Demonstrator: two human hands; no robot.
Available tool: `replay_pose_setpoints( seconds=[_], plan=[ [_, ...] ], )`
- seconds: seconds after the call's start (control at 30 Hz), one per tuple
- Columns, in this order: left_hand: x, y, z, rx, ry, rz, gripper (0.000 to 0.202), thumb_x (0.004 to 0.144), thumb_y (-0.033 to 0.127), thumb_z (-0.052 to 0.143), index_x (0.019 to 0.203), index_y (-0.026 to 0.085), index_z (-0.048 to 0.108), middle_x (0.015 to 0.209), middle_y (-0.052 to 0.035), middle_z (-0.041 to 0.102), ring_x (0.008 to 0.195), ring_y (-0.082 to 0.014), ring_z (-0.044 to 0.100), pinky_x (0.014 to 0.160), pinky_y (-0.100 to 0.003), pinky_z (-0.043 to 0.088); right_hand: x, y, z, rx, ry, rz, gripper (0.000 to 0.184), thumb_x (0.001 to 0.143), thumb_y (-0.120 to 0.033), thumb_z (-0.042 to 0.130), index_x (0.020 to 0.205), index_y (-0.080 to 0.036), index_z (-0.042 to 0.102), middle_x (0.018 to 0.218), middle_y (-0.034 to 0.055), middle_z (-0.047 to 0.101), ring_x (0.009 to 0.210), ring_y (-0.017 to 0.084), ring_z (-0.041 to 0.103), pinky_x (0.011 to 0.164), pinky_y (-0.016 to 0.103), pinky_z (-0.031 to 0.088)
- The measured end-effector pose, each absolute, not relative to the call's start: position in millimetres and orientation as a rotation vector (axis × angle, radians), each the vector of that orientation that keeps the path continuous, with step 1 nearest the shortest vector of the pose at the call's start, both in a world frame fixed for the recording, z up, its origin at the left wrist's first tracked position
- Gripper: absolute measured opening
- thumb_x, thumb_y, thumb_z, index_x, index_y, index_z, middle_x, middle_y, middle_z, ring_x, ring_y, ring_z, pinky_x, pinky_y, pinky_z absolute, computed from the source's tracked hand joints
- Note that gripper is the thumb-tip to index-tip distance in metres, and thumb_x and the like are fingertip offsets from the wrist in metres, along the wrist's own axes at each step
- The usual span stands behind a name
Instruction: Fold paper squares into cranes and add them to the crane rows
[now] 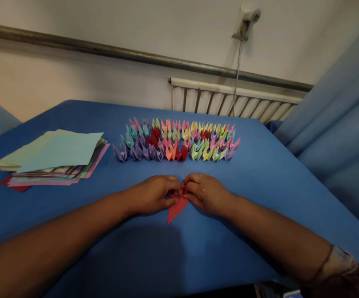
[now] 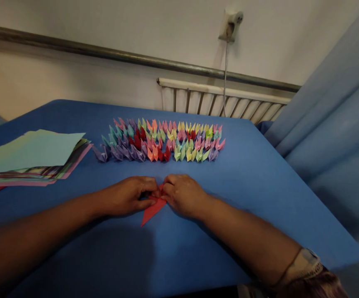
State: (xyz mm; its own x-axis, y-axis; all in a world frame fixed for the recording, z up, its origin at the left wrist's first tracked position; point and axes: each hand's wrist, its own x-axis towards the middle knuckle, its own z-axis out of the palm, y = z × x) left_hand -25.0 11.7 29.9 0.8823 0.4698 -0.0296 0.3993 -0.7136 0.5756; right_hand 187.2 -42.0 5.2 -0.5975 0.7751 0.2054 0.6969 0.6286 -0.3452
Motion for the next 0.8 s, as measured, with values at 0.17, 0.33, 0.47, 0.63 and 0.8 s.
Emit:
replay_pose_setpoints(
  seconds=[0.17, 0.33, 0.47, 0.63, 0.8],
  plan=[
    [-31.3, 17.0, 40.7, 2.53, 0.404, 0.143, 0.016, 0.084, 0.033, 0.066, 0.096, 0.022, 0.067, 0.094, -0.0032, 0.063, 0.087, -0.0187, 0.059, 0.08, -0.028, 0.045, 183.6, -54.4, 10.0, -1.192, -2.611, 0.216, 0.041, 0.09, -0.052, 0.056, 0.103, -0.014, 0.063, 0.101, 0.0119, 0.064, 0.092, 0.025, 0.058, 0.082, 0.039, 0.046],
    [-29.7, 13.3, 45.4, 2.699, 0.284, 0.133, 0.016, 0.09, 0.034, 0.06, 0.094, 0.021, 0.068, 0.091, -0.0062, 0.067, 0.085, -0.0208, 0.058, 0.077, -0.031, 0.044, 180.2, -58.2, 10.8, -1.228, -2.644, 0.167, 0.045, 0.094, -0.055, 0.047, 0.101, -0.014, 0.064, 0.1, 0.0126, 0.064, 0.09, 0.025, 0.058, 0.08, 0.04, 0.045],
    [-28.7, 10.4, 47.2, 2.708, 0.266, 0.193, 0.017, 0.093, 0.033, 0.055, 0.098, 0.022, 0.068, 0.09, -0.0061, 0.069, 0.084, -0.0207, 0.06, 0.077, -0.031, 0.045, 180.4, -57.0, 10.2, -1.228, -2.64, 0.18, 0.044, 0.094, -0.055, 0.047, 0.102, -0.015, 0.064, 0.098, 0.0118, 0.064, 0.089, 0.024, 0.058, 0.079, 0.038, 0.045],
    [-27.5, 9.8, 43.4, 2.688, 0.331, 0.204, 0.019, 0.094, 0.023, 0.049, 0.099, 0.022, 0.068, 0.091, -0.0053, 0.069, 0.086, -0.0193, 0.06, 0.079, -0.029, 0.046, 177.2, -56.8, 7.3, -1.261, -2.592, 0.192, 0.024, 0.098, -0.035, 0.049, 0.098, -0.017, 0.066, 0.098, 0.0091, 0.064, 0.092, 0.022, 0.057, 0.081, 0.037, 0.044],
    [-25.6, 11.6, 30.2, 2.599, 0.469, 0.254, 0.019, 0.093, 0.022, 0.049, 0.092, 0.02, 0.067, 0.09, -0.005, 0.065, 0.087, -0.0182, 0.059, 0.081, -0.029, 0.046, 176.4, -57.0, 4.5, -1.255, -2.527, 0.287, 0.015, 0.095, -0.027, 0.055, 0.091, -0.016, 0.065, 0.095, 0.0076, 0.062, 0.09, 0.021, 0.055, 0.081, 0.035, 0.044]
  ],
)
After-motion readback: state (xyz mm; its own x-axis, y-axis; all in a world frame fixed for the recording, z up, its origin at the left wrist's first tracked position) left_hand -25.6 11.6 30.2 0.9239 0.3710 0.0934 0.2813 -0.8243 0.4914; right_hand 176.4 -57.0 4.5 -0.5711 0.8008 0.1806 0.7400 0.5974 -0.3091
